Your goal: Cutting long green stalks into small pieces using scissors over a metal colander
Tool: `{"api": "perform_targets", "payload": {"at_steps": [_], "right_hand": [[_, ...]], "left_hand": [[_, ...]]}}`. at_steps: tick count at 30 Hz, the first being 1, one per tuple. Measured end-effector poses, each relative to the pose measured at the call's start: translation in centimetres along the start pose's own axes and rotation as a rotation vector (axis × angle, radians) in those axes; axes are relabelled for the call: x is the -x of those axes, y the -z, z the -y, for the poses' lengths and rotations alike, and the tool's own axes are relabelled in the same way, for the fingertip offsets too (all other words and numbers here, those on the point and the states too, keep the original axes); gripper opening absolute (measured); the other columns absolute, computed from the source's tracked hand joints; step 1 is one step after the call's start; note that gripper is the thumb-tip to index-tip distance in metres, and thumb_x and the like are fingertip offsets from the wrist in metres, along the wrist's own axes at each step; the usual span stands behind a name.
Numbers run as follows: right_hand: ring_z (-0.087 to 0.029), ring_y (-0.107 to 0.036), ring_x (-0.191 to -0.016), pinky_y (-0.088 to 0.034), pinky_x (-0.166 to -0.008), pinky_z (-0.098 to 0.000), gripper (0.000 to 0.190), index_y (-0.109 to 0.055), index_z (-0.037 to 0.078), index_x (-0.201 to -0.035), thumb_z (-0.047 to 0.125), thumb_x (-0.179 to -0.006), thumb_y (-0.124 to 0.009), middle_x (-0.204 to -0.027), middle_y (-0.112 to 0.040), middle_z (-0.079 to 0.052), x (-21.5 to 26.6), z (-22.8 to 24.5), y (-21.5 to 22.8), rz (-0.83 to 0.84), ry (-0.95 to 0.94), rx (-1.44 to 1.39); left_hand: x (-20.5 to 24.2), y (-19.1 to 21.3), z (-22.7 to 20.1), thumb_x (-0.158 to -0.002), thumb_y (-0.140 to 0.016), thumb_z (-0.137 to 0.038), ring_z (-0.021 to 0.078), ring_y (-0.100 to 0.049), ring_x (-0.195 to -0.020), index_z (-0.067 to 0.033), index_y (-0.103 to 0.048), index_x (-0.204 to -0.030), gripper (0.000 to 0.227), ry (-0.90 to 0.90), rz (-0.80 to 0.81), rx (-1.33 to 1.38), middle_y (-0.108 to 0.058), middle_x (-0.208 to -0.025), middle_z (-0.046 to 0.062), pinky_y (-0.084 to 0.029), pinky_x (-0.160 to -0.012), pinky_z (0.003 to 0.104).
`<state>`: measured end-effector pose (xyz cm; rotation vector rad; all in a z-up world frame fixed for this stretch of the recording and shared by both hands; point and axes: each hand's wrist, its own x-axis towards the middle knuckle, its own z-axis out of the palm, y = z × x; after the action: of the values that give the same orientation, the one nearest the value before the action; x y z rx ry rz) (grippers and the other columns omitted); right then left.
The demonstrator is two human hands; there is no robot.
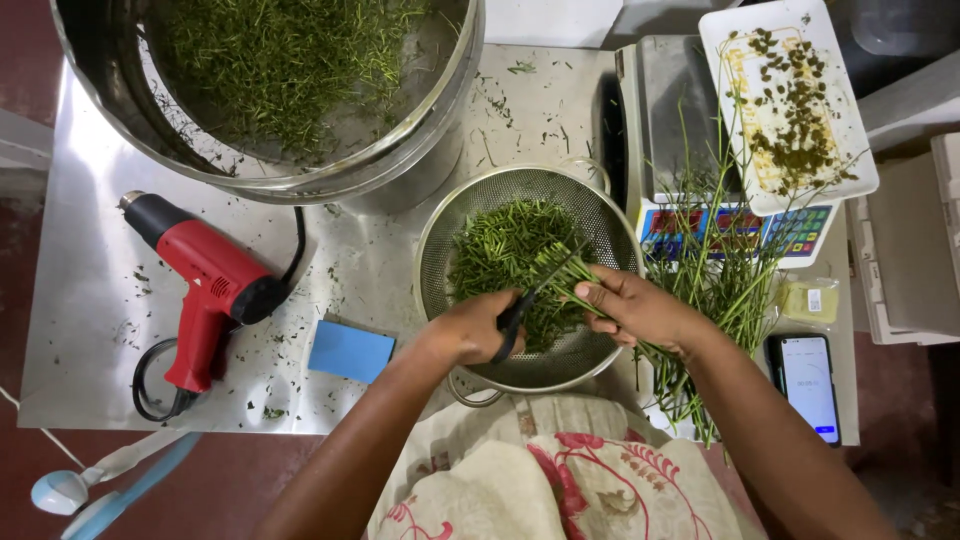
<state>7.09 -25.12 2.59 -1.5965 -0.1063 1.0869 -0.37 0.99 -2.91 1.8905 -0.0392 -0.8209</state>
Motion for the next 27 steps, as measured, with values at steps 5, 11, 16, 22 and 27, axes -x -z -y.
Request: {"api": "perform_targets", "payload": {"at_steps": [5, 11, 16, 22, 27], "right_hand": [[-0.007, -0.034, -0.028, -0.038, -0.026, -0.0221, 0.037, -0.054, 0.007, -0.139, 0.022, -0.106, -0.047, -0.052, -0.040, -0.003, -0.2, -0.4, 0.3, -0.022, 0.018, -0.013], [-0.006, -0.033, -0.028, -0.034, -0.026, -0.0216, 0.040, -0.050, 0.011, -0.144, 0.025, -0.107, -0.046, -0.052, -0.041, 0.000, 0.4, 0.4, 0.4, 0.024, -0.042, -0.017], [-0.003, -0.031, -0.030, -0.034, -0.026, -0.0203, 0.048, -0.041, 0.004, -0.149, 0.028, -0.108, -0.041, -0.054, -0.039, 0.002, 0.7, 1.7, 0.7, 0.072, -0.084, -0.027], [-0.004, -0.035, -0.030, -0.037, -0.026, -0.0215, 0.047, -0.039, -0.002, -0.147, 0.027, -0.109, -0.037, -0.056, -0.042, 0.000, -0.1, 1.2, 1.3, 0.094, -0.128, -0.039], [-0.007, -0.029, -0.029, -0.031, -0.023, -0.0233, 0.027, -0.050, 0.004, -0.121, 0.026, -0.110, -0.040, -0.055, -0.035, -0.001, -0.2, 0.4, 0.8, 0.122, -0.199, -0.139]], "left_hand": [[0.4, 0.8, -1.7, -0.068, -0.077, -0.037, 0.0335, -0.074, -0.098, -0.0199, -0.060, -0.136, 0.072, -0.009, 0.004, -0.052, -0.078, -0.097, 0.008, -0.057, -0.085, 0.044], [0.3, 1.0, -2.0, -0.072, -0.077, -0.036, 0.0350, -0.074, -0.101, -0.0181, -0.061, -0.137, 0.069, 0.028, 0.028, -0.067, -0.079, -0.101, 0.009, -0.057, -0.088, 0.043], [1.4, 2.1, -5.3, -0.078, -0.084, -0.036, 0.0338, -0.076, -0.083, -0.0165, -0.075, -0.116, 0.043, 0.102, 0.056, -0.055, -0.078, -0.088, 0.012, -0.060, -0.083, 0.039], [-1.0, 0.0, -0.8, -0.083, -0.076, -0.018, 0.0295, -0.073, -0.058, -0.0024, -0.071, -0.107, 0.029, -0.001, 0.130, 0.340, -0.075, -0.072, 0.020, -0.059, -0.055, 0.036], [-1.9, 0.5, -0.9, -0.068, -0.090, -0.035, 0.0311, -0.076, -0.073, -0.0126, -0.075, -0.113, 0.052, -0.038, 0.084, 0.247, -0.076, -0.078, 0.014, -0.062, -0.070, 0.043]]}}
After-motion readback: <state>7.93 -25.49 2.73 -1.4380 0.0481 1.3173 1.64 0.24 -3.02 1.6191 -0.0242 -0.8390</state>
